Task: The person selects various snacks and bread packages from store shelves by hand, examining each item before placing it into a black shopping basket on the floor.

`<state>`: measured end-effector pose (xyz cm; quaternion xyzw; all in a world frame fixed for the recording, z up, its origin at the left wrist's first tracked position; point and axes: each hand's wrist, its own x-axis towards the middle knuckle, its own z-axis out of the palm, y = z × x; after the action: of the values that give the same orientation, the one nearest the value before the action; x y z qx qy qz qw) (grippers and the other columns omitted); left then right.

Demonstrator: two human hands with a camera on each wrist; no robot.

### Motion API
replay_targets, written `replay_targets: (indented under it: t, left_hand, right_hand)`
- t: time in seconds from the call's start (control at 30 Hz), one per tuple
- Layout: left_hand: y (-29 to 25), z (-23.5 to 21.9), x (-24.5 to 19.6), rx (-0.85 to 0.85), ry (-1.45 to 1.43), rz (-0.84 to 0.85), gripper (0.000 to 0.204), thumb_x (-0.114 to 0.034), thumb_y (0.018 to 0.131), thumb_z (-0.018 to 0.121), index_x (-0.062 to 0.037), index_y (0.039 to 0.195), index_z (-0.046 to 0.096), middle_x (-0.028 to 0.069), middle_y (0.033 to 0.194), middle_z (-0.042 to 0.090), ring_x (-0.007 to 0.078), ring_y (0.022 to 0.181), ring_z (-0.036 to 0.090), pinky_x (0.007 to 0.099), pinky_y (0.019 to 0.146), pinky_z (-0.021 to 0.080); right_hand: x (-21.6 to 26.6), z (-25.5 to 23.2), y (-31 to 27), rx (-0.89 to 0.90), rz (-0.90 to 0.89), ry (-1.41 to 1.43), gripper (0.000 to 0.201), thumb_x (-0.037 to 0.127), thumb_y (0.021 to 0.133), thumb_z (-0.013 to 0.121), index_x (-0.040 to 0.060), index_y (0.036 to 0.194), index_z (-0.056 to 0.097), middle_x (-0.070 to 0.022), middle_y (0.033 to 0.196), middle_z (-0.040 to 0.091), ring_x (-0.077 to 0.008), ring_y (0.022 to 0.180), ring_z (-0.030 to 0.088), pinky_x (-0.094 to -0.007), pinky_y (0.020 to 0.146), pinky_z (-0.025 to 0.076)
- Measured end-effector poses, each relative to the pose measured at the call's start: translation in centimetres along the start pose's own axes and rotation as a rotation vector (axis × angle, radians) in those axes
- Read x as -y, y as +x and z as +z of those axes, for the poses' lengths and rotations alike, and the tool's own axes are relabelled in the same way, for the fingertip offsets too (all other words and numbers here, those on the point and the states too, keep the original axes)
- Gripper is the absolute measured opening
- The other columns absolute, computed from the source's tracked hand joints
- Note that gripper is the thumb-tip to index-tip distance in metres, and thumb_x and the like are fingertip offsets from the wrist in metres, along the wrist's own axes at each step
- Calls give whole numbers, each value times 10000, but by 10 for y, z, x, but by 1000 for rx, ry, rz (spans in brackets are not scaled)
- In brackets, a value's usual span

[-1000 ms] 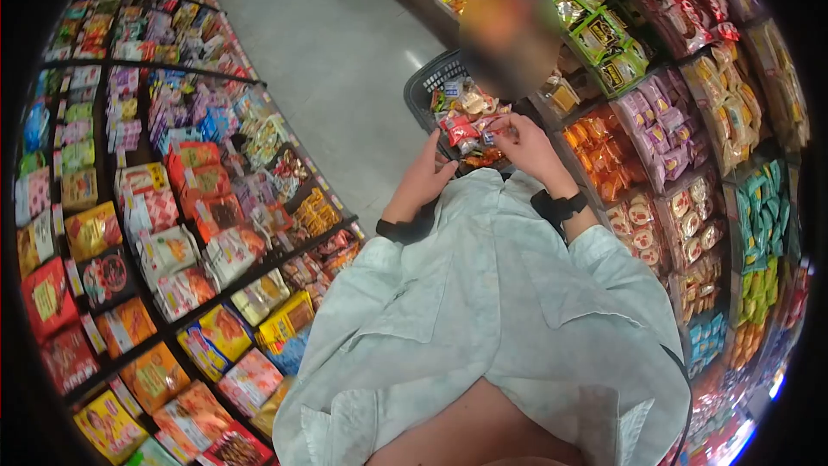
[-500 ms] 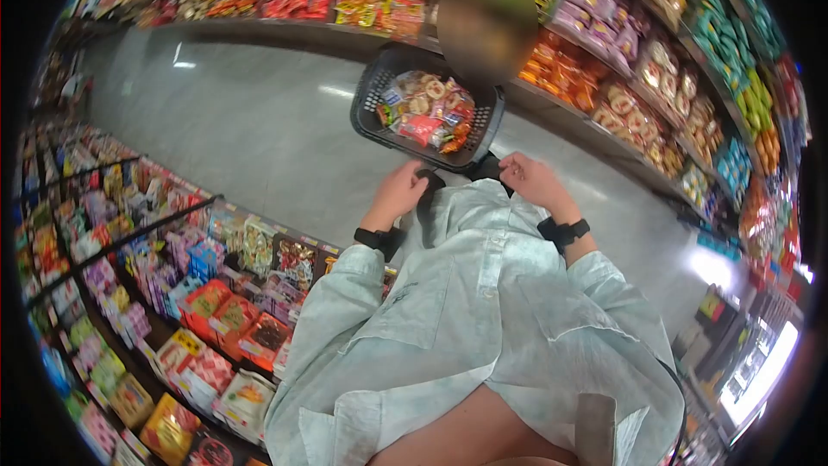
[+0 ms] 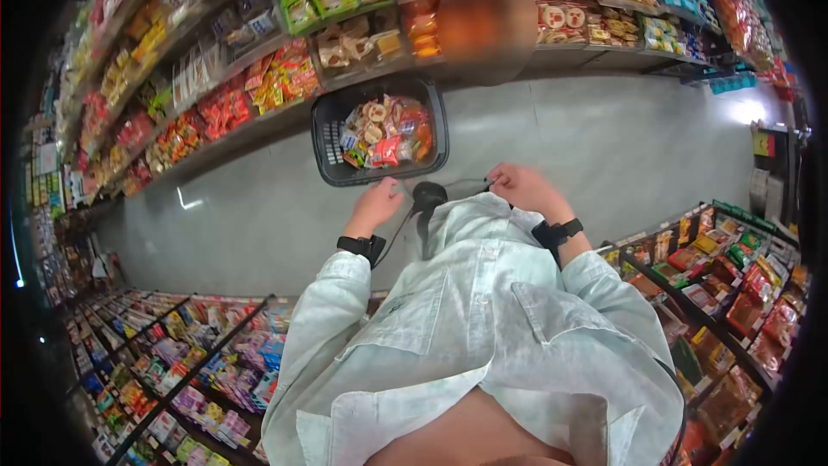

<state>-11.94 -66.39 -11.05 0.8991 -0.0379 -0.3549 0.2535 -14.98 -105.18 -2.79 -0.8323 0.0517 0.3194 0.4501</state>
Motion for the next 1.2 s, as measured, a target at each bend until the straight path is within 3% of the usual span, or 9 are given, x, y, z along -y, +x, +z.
replay_targets:
  t: [0.17,0.33,0.37,0.47,0.5,0.67,0.97,1.1,1.2]
  left_hand:
    - [31,8,-102,-59,12,83,452,-390,977,697,-109,1329,649,132,1078,775,354,1047,737,475,896,570]
    - [48,91,-247,1,92,292,404,-308,982,717,-67,1301,662,163,1020,779,331,938,764,438,813,594]
    - [50,114,-268,35,113,393,399,-286,967,712,-70,1298,664,173,1039,776,362,947,756,453,819,591]
    - [43,129,-355,484,123,517,382,-317,951,685,-79,1251,678,194,1091,752,391,1039,718,492,875,571]
    - [46,129,-366,443,135,534,372,-311,953,685,-74,1240,676,189,1075,751,391,1027,719,489,870,570]
    - [81,107,-381,191,149,518,334,-279,961,688,-63,1215,674,157,1005,745,380,978,720,475,849,569]
    - [204,55,-341,223,21,265,437,-336,981,701,-85,1335,648,156,1100,789,354,1072,744,437,933,577]
    - [279,12,-356,164,-6,316,452,-308,974,710,-46,1335,640,165,1080,777,336,1035,747,426,924,578]
    - [336,-32,-382,54,-282,459,427,-249,971,724,-44,1336,640,160,1066,758,316,969,749,396,892,582]
  right_hand:
    - [-58,-38,-15,2,-138,120,326,244,967,685,101,1259,705,-101,1029,803,-281,997,758,-379,875,576]
    - [-107,-86,-53,-96,-97,274,307,205,980,678,66,1253,697,-114,1022,793,-253,976,754,-373,883,582]
    - [-121,-92,-60,-133,-82,282,296,174,992,665,47,1258,688,-104,1021,788,-227,965,747,-359,885,582]
    - [-156,-107,-74,-179,-34,372,282,139,1005,663,23,1261,677,-88,1017,774,-184,944,732,-342,888,579]
    - [-165,-109,-77,-182,-16,411,280,137,1006,668,20,1260,675,-85,1016,769,-176,938,728,-340,888,578]
    - [-187,-126,-77,-260,19,514,293,163,1000,699,22,1256,682,-91,1047,765,-171,954,718,-338,879,575]
    - [-163,-205,-44,-322,188,383,293,200,1003,704,49,1254,706,-75,1056,760,-177,951,714,-339,880,572]
    - [-163,-241,-1,-371,242,342,320,220,986,717,46,1253,701,-115,1050,777,-221,963,741,-356,878,580]
    - [-142,-274,27,-355,249,329,325,223,984,719,40,1252,698,-137,1049,787,-246,957,754,-364,878,584]
